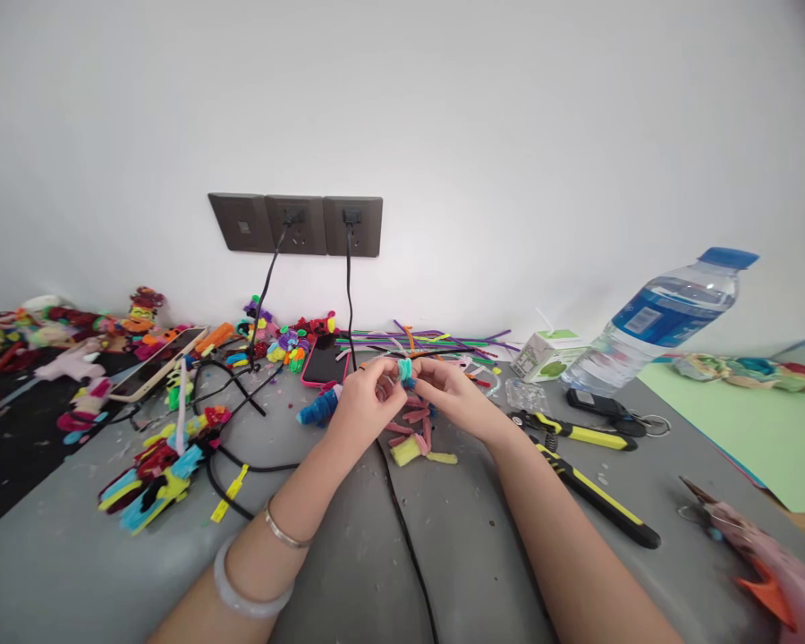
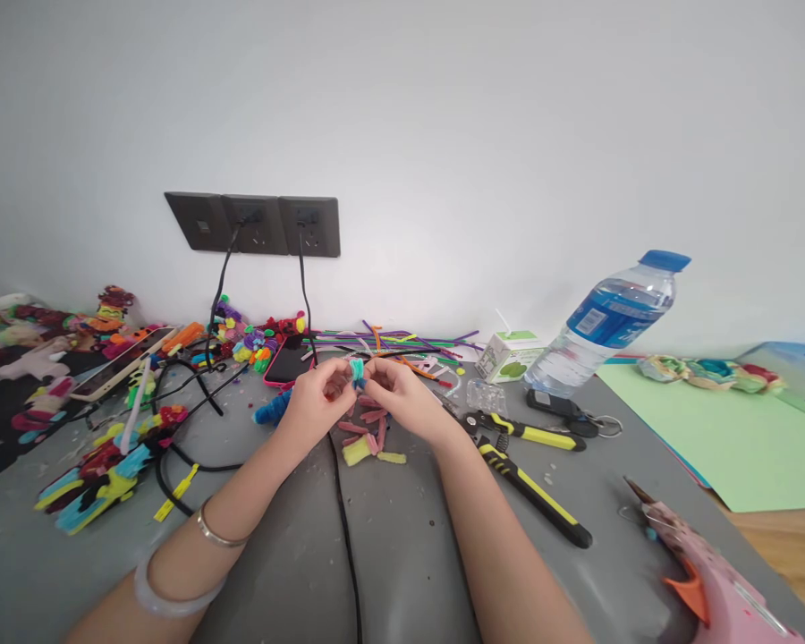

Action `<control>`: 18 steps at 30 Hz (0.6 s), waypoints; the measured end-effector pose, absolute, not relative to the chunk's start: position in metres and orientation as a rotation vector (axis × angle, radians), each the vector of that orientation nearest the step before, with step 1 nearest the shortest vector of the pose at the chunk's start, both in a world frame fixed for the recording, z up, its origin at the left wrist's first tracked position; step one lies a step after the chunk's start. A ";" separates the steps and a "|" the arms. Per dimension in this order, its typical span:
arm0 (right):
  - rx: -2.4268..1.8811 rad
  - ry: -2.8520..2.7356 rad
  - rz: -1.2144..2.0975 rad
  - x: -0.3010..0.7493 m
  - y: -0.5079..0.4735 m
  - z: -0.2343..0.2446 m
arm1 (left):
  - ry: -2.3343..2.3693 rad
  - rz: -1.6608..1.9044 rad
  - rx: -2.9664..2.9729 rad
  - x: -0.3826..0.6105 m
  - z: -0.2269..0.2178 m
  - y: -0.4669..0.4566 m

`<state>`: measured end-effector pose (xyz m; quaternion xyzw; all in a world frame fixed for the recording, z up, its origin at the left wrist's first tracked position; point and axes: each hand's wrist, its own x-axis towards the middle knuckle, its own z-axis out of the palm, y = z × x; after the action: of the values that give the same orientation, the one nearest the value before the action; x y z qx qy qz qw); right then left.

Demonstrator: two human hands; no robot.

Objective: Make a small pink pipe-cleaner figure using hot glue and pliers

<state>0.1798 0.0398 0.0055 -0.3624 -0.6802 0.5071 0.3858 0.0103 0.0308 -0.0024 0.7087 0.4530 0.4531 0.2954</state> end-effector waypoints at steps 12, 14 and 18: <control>-0.996 -1.674 1.306 0.182 0.042 0.010 | 1.275 1.078 2.200 0.004 -0.002 0.029; -1.000 -1.703 1.311 0.182 0.042 0.010 | 1.301 1.005 2.226 0.004 -0.001 0.028; -1.012 -1.756 1.257 0.181 0.043 0.006 | 1.321 0.924 2.297 0.003 0.000 0.028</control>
<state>0.1810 0.0427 0.0062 -0.3943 -0.6842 0.4897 0.3696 0.0034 0.0276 -0.0001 0.8072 0.4641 0.3245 0.1668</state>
